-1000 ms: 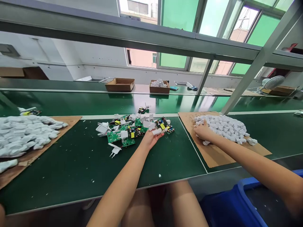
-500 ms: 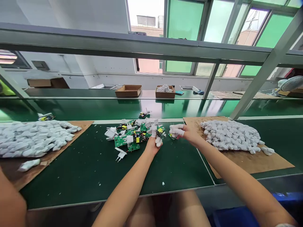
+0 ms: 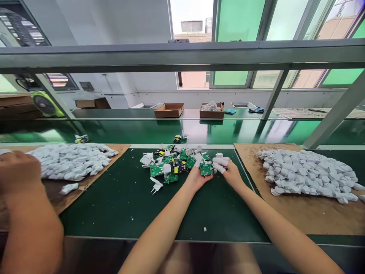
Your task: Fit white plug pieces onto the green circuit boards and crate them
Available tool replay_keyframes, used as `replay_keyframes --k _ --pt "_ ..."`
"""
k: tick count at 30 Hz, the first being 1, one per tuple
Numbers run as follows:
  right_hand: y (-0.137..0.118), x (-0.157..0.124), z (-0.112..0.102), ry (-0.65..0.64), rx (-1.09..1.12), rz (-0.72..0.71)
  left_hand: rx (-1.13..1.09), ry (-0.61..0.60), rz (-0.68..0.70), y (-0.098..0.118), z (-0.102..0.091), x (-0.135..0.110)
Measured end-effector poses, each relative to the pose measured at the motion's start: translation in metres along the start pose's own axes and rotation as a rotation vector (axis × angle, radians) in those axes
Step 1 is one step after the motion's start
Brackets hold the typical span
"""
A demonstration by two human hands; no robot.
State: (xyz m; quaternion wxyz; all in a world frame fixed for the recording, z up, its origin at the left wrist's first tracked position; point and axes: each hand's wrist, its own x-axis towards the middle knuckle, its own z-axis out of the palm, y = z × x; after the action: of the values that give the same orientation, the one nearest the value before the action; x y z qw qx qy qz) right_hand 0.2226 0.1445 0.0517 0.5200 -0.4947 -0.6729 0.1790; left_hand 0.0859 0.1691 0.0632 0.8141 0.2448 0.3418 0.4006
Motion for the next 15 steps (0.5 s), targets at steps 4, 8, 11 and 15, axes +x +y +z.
replay_keyframes --k 4,8,11,15 --pt "0.0 -0.001 -0.002 0.01 -0.089 -0.064 0.026 -0.047 0.003 -0.001 0.005 -0.004" --pt "-0.005 -0.003 0.002 -0.015 -0.203 -0.208 0.032 -0.086 0.037 -0.003 0.004 -0.006" --pt "-0.004 -0.005 0.004 -0.027 -0.256 -0.245 0.064 -0.109 0.104 -0.007 0.001 -0.005" --pt "0.0 -0.004 0.005 -0.076 -0.223 -0.184 0.123 -0.115 0.167 -0.01 -0.001 -0.002"
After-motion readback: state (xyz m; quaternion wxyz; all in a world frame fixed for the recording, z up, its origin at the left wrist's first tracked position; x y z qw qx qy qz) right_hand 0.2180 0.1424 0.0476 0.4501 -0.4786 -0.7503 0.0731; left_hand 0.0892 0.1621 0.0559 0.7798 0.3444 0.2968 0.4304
